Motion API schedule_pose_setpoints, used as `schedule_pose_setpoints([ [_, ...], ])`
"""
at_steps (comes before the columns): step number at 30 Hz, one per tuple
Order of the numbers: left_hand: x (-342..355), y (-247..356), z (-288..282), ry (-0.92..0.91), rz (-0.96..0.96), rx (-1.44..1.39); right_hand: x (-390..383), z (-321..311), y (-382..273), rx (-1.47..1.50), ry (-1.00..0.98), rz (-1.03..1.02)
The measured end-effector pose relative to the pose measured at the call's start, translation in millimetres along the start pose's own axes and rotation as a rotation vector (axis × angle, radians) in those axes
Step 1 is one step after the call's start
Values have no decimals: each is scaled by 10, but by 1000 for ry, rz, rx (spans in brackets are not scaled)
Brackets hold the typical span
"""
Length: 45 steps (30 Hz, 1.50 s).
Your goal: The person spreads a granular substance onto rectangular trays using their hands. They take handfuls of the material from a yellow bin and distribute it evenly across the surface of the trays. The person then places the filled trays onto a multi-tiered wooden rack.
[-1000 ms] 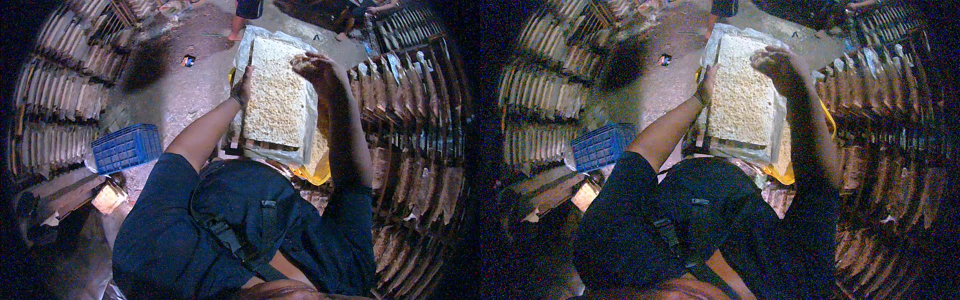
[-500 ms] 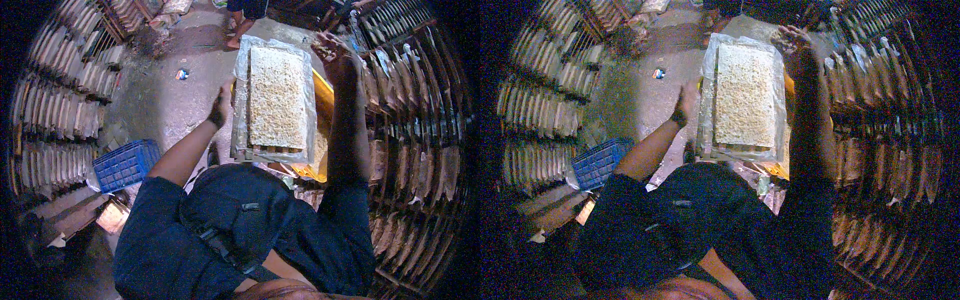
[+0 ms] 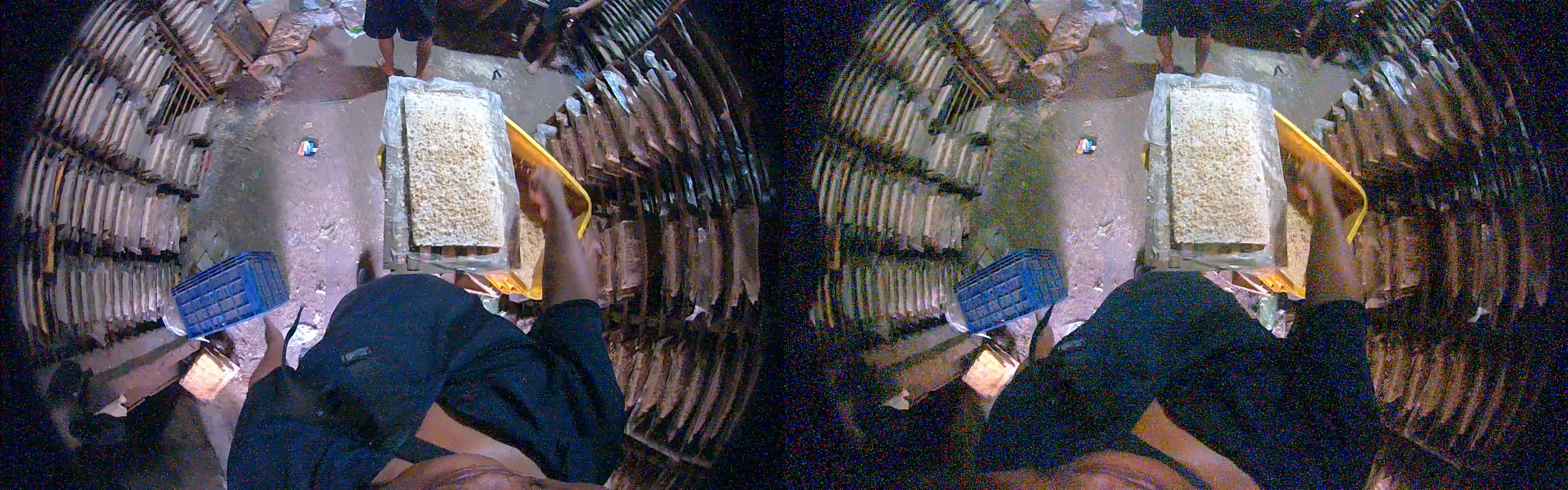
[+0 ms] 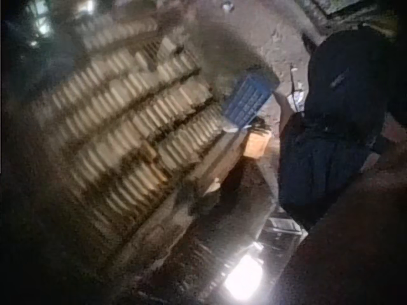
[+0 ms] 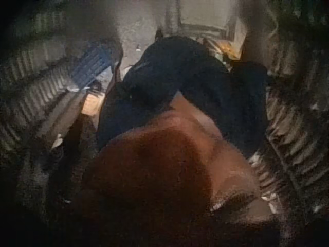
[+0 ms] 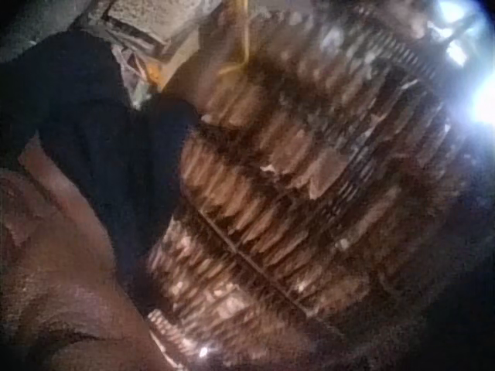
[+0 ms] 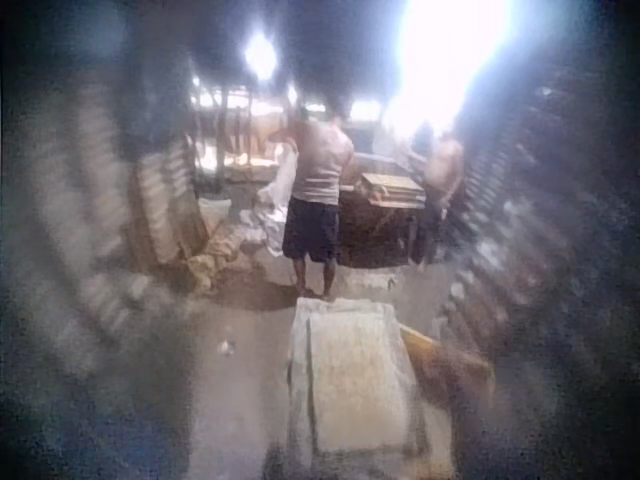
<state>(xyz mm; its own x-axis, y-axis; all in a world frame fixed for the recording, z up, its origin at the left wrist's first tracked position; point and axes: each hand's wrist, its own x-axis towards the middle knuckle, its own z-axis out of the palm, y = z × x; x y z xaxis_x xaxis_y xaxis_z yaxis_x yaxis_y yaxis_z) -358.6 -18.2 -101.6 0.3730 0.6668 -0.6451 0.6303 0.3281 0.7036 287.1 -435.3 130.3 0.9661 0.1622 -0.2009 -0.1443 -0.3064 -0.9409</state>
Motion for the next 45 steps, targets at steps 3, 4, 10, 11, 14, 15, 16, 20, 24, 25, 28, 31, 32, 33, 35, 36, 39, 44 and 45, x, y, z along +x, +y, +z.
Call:
schedule_pose_setpoints([
  [3,-276,-316,-64,-18,-136,181,-484,-245,1211,-592,-322,85],
  [4,-430,-601,49,-7,-168,176,-522,-120,1267,-736,-480,78],
  [10,-451,-306,694,-20,-35,257,-910,-91,1737,-978,-927,44],
  [11,-421,-168,825,-9,7,237,-897,-155,1750,-992,-948,30],
  [14,-322,348,1160,38,131,139,-834,-410,1753,-973,-941,3],
  [15,-257,603,1247,45,171,124,-824,-526,1773,-923,-891,19],
  [16,-274,715,1338,64,199,87,-726,-617,1708,-891,-852,16],
  [20,-411,804,1522,93,220,67,-431,-912,1263,-176,-446,276],
  [24,-711,357,1357,3,138,225,-526,-1115,586,677,-352,348],
  [25,-800,176,1308,-42,100,276,-524,-1145,544,822,-345,358],
  [28,-1039,-124,1051,-145,-28,437,-648,-931,302,787,-416,348],
  [31,-1149,-329,876,-102,-108,444,-778,-468,58,736,-497,329],
  [32,-1182,-398,845,-67,-122,408,-706,-342,29,749,-572,306],
  [33,-1195,-429,830,-35,-126,368,-587,-226,0,756,-636,312],
  [35,-1238,-430,818,21,-131,271,-312,-17,-74,762,-756,337],
  [36,-1256,-411,822,56,-123,209,-166,77,-200,682,-766,328],
  [39,-1306,-472,980,119,-97,-6,258,463,-454,355,-652,45],
  [44,-1394,-370,998,178,-71,-181,1394,872,-489,749,-713,169],
  [45,-1397,-394,969,175,-69,-182,1709,910,-423,768,-751,61],
])
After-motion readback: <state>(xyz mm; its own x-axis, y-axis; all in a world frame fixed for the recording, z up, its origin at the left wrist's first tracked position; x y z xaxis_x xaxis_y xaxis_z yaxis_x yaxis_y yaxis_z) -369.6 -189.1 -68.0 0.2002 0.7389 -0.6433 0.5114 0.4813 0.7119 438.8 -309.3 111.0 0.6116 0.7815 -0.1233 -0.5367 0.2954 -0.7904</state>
